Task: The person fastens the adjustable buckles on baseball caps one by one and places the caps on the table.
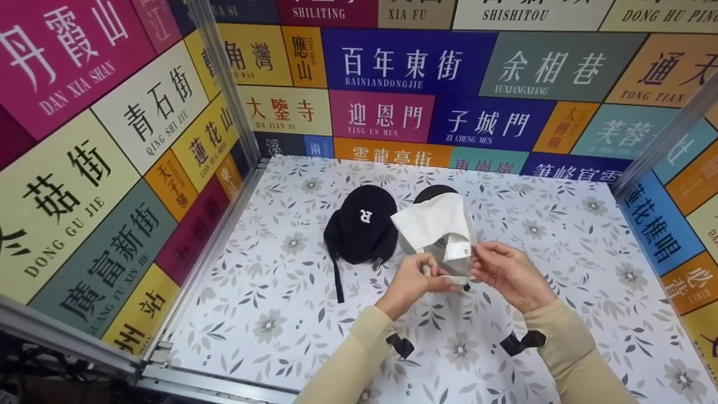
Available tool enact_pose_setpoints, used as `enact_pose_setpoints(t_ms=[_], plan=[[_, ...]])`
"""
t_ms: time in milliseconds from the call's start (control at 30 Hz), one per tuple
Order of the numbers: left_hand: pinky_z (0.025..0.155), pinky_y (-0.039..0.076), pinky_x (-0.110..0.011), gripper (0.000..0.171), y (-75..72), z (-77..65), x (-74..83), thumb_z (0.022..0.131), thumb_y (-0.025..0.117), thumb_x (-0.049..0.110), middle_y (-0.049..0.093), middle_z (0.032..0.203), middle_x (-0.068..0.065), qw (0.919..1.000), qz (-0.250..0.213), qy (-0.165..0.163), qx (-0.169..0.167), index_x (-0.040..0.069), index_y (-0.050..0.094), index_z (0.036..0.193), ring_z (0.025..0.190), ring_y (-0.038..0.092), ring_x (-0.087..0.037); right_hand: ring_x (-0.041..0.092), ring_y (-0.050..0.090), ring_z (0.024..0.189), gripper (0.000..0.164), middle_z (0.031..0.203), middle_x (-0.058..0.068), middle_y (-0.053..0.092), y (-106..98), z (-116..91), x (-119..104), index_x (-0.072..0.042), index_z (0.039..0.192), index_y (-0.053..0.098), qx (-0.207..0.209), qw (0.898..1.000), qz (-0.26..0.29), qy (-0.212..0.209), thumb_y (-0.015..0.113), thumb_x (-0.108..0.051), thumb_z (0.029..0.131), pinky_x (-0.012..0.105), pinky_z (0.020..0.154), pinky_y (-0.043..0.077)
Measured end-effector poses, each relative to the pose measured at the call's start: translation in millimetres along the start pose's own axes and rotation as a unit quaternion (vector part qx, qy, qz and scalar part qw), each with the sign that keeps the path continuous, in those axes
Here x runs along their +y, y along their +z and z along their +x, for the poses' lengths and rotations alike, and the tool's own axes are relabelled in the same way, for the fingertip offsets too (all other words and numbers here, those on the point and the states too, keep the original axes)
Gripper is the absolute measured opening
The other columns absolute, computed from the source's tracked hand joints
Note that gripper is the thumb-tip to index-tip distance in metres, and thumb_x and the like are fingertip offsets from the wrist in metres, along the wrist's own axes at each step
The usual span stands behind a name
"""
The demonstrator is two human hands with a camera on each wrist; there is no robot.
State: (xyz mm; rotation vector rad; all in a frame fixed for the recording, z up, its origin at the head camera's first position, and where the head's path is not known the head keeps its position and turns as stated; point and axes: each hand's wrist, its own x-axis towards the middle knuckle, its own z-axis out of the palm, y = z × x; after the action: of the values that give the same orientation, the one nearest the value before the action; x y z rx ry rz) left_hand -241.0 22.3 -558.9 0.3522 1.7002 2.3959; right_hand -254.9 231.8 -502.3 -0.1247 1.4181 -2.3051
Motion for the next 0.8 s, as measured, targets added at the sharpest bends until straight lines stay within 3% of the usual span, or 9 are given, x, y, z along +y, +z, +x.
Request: enact_pose_setpoints(t_ms=[67, 233, 433, 600, 800], plan=[[0.067, 0.052, -0.042, 0.034, 0.1, -0.6, 2.6, 0.070, 0.071, -0.008, 0.066, 0.079, -0.020, 0.9992, -0.040, -0.002, -0.003, -0.001, 0.037, 0.068, 0.073, 0.065, -0.036, 0.019, 0.060, 0.078, 0.019, 0.091, 0.011, 0.060, -1.8, -0.6, -1.3, 0.001, 0.106, 0.059, 0.015, 1.000, -0.005, -0.004, 0.054, -0.009, 0.090, 0.033, 0.077, 0.050], [0.066, 0.052, -0.043, 0.036, -1.4, -2.3, 11.3, 0.070, 0.073, -0.002, 0.065, 0.082, -0.022, 0.9983, -0.056, 0.014, 0.009, 0.002, 0.038, 0.068, 0.073, 0.065, -0.038, 0.017, 0.059, 0.076, 0.019, 0.090, 0.008, 0.061, -3.9, -2.5, -0.4, -0.002, 0.103, 0.062, 0.057, 0.998, -0.033, -0.002, 0.059, -0.013, 0.088, 0.032, 0.074, 0.050], [0.069, 0.051, -0.046, 0.039, 1.1, -5.6, 22.9, 0.070, 0.072, -0.005, 0.063, 0.085, -0.026, 0.9913, -0.120, 0.026, 0.045, 0.004, 0.034, 0.066, 0.072, 0.064, -0.040, 0.017, 0.056, 0.079, 0.019, 0.092, 0.005, 0.061, -2.1, -5.2, 7.9, -0.002, 0.103, 0.062, 0.063, 0.997, -0.053, -0.003, 0.059, -0.013, 0.088, 0.030, 0.073, 0.046], [0.065, 0.052, -0.040, 0.040, 3.5, -7.4, 29.3, 0.070, 0.073, -0.003, 0.064, 0.088, -0.024, 0.9895, -0.122, 0.028, 0.072, 0.006, 0.034, 0.063, 0.070, 0.065, -0.037, 0.016, 0.057, 0.076, 0.022, 0.090, 0.005, 0.061, 7.0, -5.9, 14.8, 0.002, 0.106, 0.062, 0.046, 0.997, -0.057, -0.028, 0.058, -0.009, 0.088, 0.028, 0.069, 0.048], [0.065, 0.052, -0.039, 0.040, 6.7, -8.8, 33.8, 0.071, 0.073, -0.002, 0.065, 0.088, -0.024, 0.9895, -0.120, 0.037, 0.072, 0.005, 0.034, 0.063, 0.070, 0.065, -0.036, 0.016, 0.060, 0.073, 0.024, 0.093, 0.009, 0.063, 17.8, -6.3, 20.0, 0.008, 0.109, 0.059, 0.009, 0.996, -0.062, -0.056, 0.056, -0.004, 0.088, 0.028, 0.068, 0.051]])
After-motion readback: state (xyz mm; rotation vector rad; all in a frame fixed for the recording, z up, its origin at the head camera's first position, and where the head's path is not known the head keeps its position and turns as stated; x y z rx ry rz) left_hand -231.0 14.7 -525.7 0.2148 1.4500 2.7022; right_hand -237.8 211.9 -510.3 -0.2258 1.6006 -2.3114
